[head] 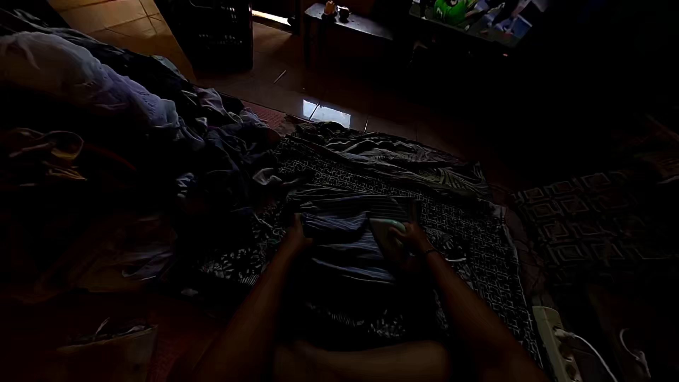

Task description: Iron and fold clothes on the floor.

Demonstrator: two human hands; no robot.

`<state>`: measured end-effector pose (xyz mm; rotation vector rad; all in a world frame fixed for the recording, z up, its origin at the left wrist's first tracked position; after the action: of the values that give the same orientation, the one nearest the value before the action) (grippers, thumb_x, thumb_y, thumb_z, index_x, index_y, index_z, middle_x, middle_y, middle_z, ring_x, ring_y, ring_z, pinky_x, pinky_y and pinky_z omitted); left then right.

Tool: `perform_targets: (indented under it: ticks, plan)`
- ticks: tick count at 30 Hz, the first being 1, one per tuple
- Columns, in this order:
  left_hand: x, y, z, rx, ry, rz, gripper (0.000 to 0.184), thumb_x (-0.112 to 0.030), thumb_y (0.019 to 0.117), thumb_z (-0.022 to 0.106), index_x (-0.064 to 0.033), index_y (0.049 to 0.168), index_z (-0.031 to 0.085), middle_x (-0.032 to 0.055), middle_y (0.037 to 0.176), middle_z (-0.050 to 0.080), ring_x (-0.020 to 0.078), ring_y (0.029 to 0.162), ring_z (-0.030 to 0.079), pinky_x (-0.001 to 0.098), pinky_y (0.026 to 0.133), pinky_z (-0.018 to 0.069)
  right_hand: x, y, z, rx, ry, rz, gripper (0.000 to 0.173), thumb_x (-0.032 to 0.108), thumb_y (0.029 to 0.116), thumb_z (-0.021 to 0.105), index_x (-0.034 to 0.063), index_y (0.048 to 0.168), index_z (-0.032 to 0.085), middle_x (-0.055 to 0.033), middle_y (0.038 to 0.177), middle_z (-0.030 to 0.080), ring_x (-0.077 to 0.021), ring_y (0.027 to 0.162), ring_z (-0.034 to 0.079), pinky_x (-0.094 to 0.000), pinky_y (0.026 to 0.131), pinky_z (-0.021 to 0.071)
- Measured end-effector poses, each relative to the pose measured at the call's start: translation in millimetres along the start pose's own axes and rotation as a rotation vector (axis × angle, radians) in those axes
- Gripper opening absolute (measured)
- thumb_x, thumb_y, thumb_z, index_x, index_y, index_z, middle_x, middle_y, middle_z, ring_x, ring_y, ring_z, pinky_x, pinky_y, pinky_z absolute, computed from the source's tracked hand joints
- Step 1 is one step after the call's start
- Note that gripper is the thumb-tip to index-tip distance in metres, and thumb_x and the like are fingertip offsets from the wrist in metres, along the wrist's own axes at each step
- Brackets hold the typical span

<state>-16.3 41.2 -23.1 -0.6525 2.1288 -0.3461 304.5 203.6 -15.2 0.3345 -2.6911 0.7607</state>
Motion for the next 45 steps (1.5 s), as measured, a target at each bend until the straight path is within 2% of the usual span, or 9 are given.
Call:
perform_targets:
  ticks: [4,9,15,20,26,32,35,38,45]
  plan:
    - [2.0,5.5,5.6,0.123,0.143,0.092,0.084,-0.003,0.0919,0.066,-0.0050,0.163,0.021,0.0299,0.148,0.049,0.0438,0.137,0.051,0.0594,0.113,0.0410,33.8,-7.0,19.6,0.119,-0.269,-0.206,0.054,0.049,0.0987,0.067,-0.0009,0.118,0.068,-0.0248,0.113,0.071,-0.0409,0.111,0.068,-0.0625,0.099,0.0504]
    - [18.0,14.1,10.4,0.104,0.116,0.025,0.061,-0.012,0.0959,0.068,-0.0046,0.151,0.042,0.0288,0.138,0.058,0.0445,0.129,0.057,0.0622,0.108,0.0450,127.0,18.0,39.9,0.026,-0.257,-0.174,0.057,0.054,0.0992,0.063,0.0048,0.127,0.067,-0.0224,0.123,0.070,-0.0406,0.117,0.067,-0.0639,0.098,0.0513]
    - [27.4,16.6,18.1,0.115,0.135,-0.037,0.069,-0.009,0.0919,0.072,-0.0006,0.152,0.040,0.0291,0.142,0.055,0.0434,0.133,0.055,0.0600,0.111,0.0430,196.3,43.6,52.0,-0.002,-0.197,-0.144,0.061,0.053,0.1030,0.056,0.0028,0.136,0.061,-0.0222,0.132,0.067,-0.0385,0.125,0.064,-0.0612,0.102,0.0506]
    - [49.6,21.2,19.7,0.100,0.123,-0.108,0.061,-0.014,0.0907,0.075,0.0039,0.142,0.048,0.0296,0.134,0.060,0.0434,0.127,0.059,0.0600,0.107,0.0462,141.3,42.6,28.7,-0.038,-0.171,-0.094,0.061,0.055,0.1019,0.058,0.0029,0.133,0.064,-0.0209,0.132,0.067,-0.0365,0.126,0.064,-0.0591,0.105,0.0500]
    - [49.1,16.4,15.8,0.103,0.135,-0.094,0.056,-0.009,0.0894,0.073,-0.0009,0.140,0.052,0.0266,0.132,0.061,0.0416,0.126,0.059,0.0600,0.105,0.0465,65.8,30.0,-1.0,-0.123,-0.216,0.076,0.064,0.057,0.1018,0.057,0.0037,0.135,0.062,-0.0213,0.132,0.067,-0.0372,0.126,0.064,-0.0587,0.104,0.0505]
    - [40.1,13.6,13.7,0.090,0.115,-0.115,0.069,-0.006,0.0882,0.072,-0.0054,0.148,0.038,0.0294,0.131,0.061,0.0450,0.122,0.062,0.0623,0.100,0.0501,-4.1,21.5,-25.2,-0.216,-0.113,0.281,0.067,0.058,0.1014,0.058,0.0000,0.135,0.061,-0.0234,0.133,0.066,-0.0372,0.127,0.064,-0.0572,0.107,0.0492]
    - [29.0,11.4,9.9,0.067,0.030,-0.058,0.078,-0.018,0.0890,0.076,-0.0095,0.153,0.033,0.0290,0.129,0.062,0.0452,0.119,0.063,0.0633,0.099,0.0500,-5.1,22.8,-20.3,-0.117,-0.128,0.115,0.062,0.053,0.1005,0.063,-0.0027,0.128,0.065,-0.0262,0.127,0.068,-0.0395,0.124,0.064,-0.0582,0.107,0.0475]
    - [27.7,17.2,13.1,0.027,-0.035,-0.019,0.074,-0.035,0.0959,0.072,-0.0069,0.153,0.034,0.0288,0.131,0.061,0.0436,0.121,0.063,0.0609,0.103,0.0487,38.1,14.0,2.5,0.036,-0.266,-0.137,0.057,0.054,0.0964,0.068,0.0023,0.119,0.070,-0.0228,0.115,0.072,-0.0390,0.114,0.068,-0.0622,0.101,0.0501]
    - [35.5,19.1,18.2,0.012,0.066,-0.159,0.069,-0.020,0.0969,0.068,0.0015,0.151,0.032,0.0291,0.133,0.060,0.0428,0.124,0.062,0.0585,0.104,0.0491,192.9,31.7,58.3,0.009,-0.274,-0.255,0.062,0.062,0.0990,0.058,0.0063,0.125,0.067,-0.0194,0.120,0.072,-0.0373,0.117,0.068,-0.0605,0.098,0.0526]
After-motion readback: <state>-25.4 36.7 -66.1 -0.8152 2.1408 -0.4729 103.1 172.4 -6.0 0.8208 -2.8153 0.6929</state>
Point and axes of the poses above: each hand's wrist, its own y-axis towards the middle knuckle, its own z-axis out of the palm, x = y × z, the point moved 5 cm from there along y, towards the middle knuckle
